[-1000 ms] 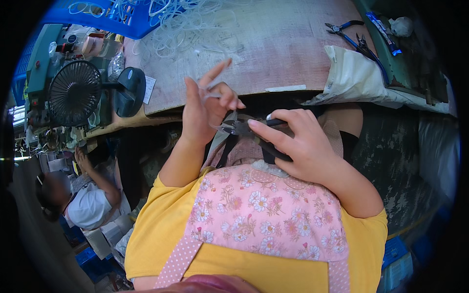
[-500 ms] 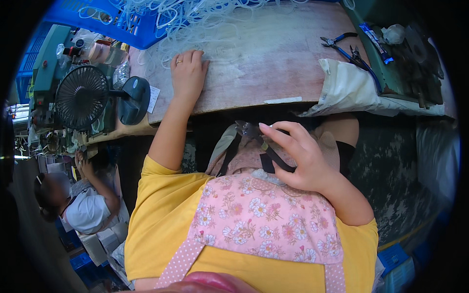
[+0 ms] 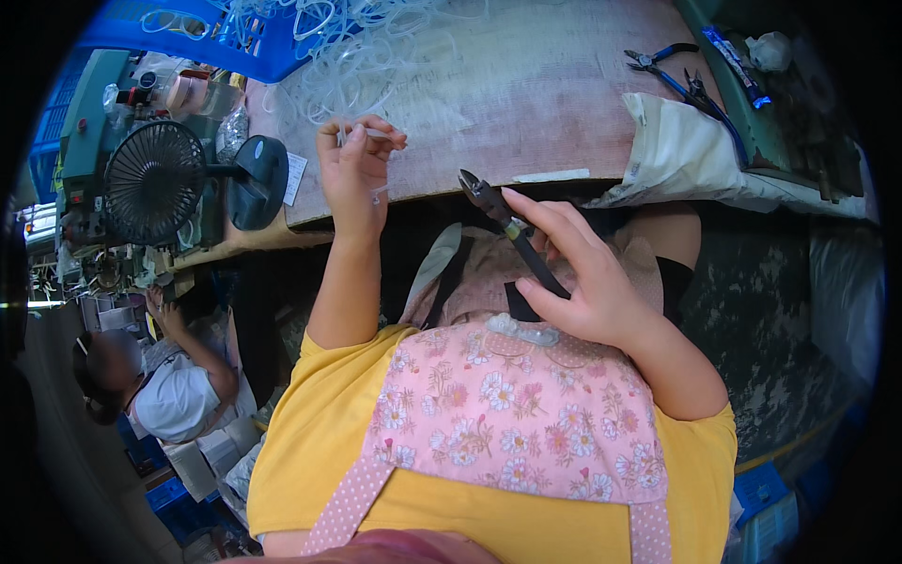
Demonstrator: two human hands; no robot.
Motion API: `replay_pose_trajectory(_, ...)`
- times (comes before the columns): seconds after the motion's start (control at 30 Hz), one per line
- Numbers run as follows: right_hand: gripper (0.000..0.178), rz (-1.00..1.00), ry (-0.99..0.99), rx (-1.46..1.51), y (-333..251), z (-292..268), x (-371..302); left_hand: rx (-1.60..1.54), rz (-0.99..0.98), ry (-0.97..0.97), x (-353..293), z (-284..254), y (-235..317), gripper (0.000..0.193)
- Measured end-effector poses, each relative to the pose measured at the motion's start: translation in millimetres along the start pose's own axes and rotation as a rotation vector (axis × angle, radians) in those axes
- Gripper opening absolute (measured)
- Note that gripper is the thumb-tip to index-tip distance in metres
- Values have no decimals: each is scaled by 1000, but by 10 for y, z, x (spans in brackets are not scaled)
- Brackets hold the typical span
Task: The person repeatedly picks up clear plastic cable loops from a blue basket, uses pliers to trim the ends, and places the trimmed pieces on the table. The process is continuous and repetitive throughout the clip.
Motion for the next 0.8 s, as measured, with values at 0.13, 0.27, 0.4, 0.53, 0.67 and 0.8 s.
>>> replay_pose_trajectory(0.13, 74, -101, 4, -281, -115, 35, 50, -462, -122, -77, -163, 337, -7, 41)
replay_pose_trajectory(0.27, 67, -283, -18, -589, -230, 107, 81, -617, -78, -80, -319, 537, 27, 37)
replay_pose_trajectory(0.4, 67, -348, -50, -670, -279, 142, 73, -566, -53, -8, -386, 558, 40, 37)
replay_pose_trajectory(0.53, 67, -335, -66, -658, -283, 158, 45, -541, -4, 14, -413, 563, 31, 37)
replay_pose_trajectory(0.67, 67, -298, -91, -638, -251, 173, 29, -602, 45, -40, -405, 568, 49, 40)
replay_pose_trajectory(0.8, 69, -404, -88, -699, -200, 113, 65, -464, -294, -182, -410, 545, 37, 57)
Point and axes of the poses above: each hand's wrist, its own x-axis towards the middle knuckle, its own z-axis out of the palm, y = z × x, the point moved 2 cm from there along x, towards the middle knuckle, and after that the axes turned 7 degrees about -z, right-handed, at the moved point
